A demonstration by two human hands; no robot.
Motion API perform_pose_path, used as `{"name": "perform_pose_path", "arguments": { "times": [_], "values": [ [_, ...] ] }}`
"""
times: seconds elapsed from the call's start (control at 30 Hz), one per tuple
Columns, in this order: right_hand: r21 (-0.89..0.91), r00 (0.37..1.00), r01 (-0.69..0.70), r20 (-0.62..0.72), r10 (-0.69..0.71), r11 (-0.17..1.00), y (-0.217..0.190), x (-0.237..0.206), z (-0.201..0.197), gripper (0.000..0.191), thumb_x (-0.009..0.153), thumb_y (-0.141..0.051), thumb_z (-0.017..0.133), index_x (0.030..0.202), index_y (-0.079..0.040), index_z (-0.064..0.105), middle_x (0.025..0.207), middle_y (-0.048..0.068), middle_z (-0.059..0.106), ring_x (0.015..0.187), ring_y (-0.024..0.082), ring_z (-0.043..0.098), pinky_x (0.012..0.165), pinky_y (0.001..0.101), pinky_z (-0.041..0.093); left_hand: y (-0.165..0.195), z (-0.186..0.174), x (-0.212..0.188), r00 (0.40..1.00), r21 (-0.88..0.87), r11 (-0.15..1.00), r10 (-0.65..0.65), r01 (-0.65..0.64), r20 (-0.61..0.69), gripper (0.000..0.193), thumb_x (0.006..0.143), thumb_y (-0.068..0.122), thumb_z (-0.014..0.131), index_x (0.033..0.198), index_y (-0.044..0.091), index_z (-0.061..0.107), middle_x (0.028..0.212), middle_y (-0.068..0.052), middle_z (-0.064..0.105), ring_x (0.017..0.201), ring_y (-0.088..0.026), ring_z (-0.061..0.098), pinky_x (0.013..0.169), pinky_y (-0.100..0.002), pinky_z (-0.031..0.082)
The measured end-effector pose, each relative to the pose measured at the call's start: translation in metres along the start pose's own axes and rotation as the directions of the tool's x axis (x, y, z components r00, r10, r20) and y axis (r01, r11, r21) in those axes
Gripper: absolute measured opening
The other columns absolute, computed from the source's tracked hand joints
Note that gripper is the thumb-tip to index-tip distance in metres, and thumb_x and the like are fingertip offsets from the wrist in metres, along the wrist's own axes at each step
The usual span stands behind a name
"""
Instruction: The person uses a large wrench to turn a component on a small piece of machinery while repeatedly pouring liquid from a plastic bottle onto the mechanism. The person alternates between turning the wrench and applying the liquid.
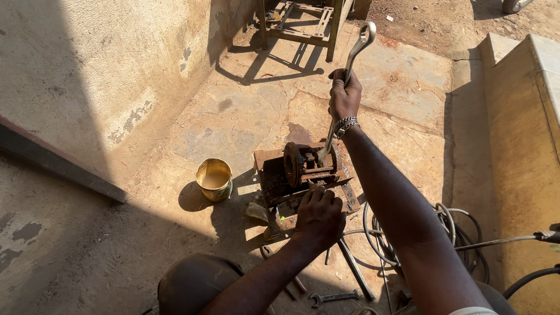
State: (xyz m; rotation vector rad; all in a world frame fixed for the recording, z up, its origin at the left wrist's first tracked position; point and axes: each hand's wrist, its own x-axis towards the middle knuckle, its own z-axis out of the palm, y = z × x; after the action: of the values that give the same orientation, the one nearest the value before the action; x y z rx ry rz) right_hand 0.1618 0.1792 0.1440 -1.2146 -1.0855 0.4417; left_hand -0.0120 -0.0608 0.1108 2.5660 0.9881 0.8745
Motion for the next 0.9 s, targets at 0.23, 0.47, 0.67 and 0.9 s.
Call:
{"name": "perform_pose_path", "arguments": {
  "times": [0.23, 0.47, 0.67, 0.9],
  "values": [
    [0.146, 0.968, -0.219, 0.159, 0.195, 0.965, -0.022, -0.01, -0.015, 0.01, 0.105, -0.014, 0.058, 0.098, -0.007, 0.061, 0.068, -0.003, 0.05, 0.051, 0.009, 0.048, 0.044, 0.0263, 0.041, -0.006, -0.005, 0.003, 0.996, -0.07, 0.997, 0.027, -0.033, -0.084, 0.024, 0.084, 0.024, 0.073, 0.086, 0.001, 0.067, 0.09, -0.017, 0.065, 0.098, -0.034, 0.064, 0.099, -0.051, 0.048],
    [0.378, 0.925, -0.337, 0.304, 0.228, 0.862, -0.067, 0.013, -0.037, 0.043, 0.1, -0.034, 0.065, 0.135, -0.011, 0.055, 0.09, 0.004, 0.061, 0.066, 0.017, 0.062, 0.059, 0.0329, 0.055, -0.015, 0.011, 0.015, 0.984, -0.316, 0.949, -0.052, -0.004, -0.168, 0.031, 0.091, 0.03, 0.074, 0.078, 0.009, 0.056, 0.079, -0.009, 0.058, 0.081, -0.029, 0.062, 0.071, -0.046, 0.05],
    [0.453, 0.913, -0.361, 0.349, 0.21, 0.815, -0.096, 0.056, -0.043, 0.051, 0.093, -0.059, 0.062, 0.127, -0.021, 0.054, 0.089, 0.007, 0.059, 0.077, 0.022, 0.071, 0.067, 0.0395, 0.061, -0.017, 0.022, 0.014, 0.971, -0.327, 0.942, -0.004, -0.076, -0.238, 0.045, 0.09, 0.035, 0.076, 0.065, 0.01, 0.049, 0.069, -0.007, 0.049, 0.07, -0.027, 0.055, 0.063, -0.043, 0.044],
    [0.421, 0.961, -0.248, 0.222, 0.166, 0.873, -0.069, 0.109, -0.025, 0.033, 0.101, -0.036, 0.066, 0.084, -0.012, 0.051, 0.072, 0.003, 0.054, 0.053, 0.013, 0.053, 0.048, 0.0328, 0.046, -0.012, 0.047, 0.02, 0.905, -0.388, 0.907, -0.02, -0.162, -0.425, 0.048, 0.097, 0.027, 0.073, 0.062, 0.008, 0.045, 0.062, -0.008, 0.044, 0.062, -0.027, 0.051, 0.062, -0.041, 0.041]
  ]
}}
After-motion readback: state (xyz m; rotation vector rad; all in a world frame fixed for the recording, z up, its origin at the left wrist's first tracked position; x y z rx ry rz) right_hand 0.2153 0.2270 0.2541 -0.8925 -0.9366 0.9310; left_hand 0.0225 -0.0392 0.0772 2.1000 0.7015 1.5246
